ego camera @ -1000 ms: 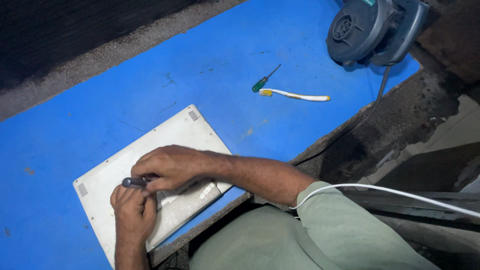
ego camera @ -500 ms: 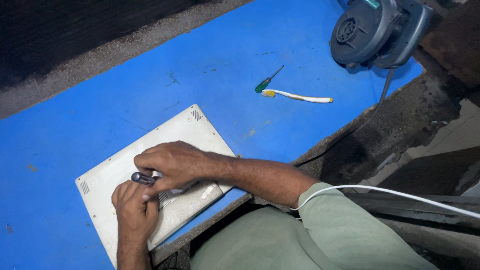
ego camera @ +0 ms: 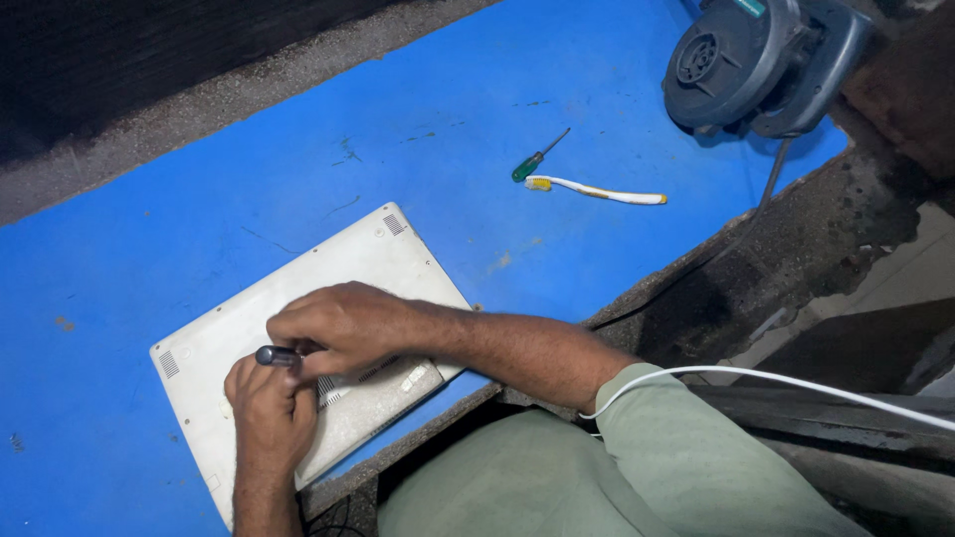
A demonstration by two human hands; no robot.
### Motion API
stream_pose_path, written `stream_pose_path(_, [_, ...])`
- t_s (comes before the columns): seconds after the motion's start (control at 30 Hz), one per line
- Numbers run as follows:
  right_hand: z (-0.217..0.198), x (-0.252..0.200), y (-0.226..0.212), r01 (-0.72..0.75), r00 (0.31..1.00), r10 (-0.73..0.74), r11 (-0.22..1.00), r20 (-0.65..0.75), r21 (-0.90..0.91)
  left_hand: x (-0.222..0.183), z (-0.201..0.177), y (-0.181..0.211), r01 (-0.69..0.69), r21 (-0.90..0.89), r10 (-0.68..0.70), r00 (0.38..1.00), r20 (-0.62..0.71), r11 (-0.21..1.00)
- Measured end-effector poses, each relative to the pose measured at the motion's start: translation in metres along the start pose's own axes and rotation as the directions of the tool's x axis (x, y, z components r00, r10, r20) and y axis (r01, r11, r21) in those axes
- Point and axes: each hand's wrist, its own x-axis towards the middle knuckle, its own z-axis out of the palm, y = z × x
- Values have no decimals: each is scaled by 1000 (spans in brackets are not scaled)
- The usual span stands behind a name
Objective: The person reassembles a white laptop by placing the bottom cover over the internal components and securing it with multiple screws. They use a screwdriver to tighten each screw into the designated holes on the laptop's underside.
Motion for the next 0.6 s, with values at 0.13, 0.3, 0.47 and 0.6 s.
stream_pose_path(0.13, [-1,0,3,-61,998,61,997,-10,-51,2,0,-1,30,47,-33,997,64,998])
stream_pose_path(0.3, [0,0,5,87,994,-84,995,-72,39,1,-1,1,27,-3,-27,999,39,1000])
stream_pose_path(0.47, [-2,1,4,4,1000,-4,999,3,53,4,-1,0,29,33,-31,999,44,999])
stream_pose_path(0.6, [-6,0,3,114,993,-110,990,-53,83,2,1,-2,40,21,-41,997,63,999])
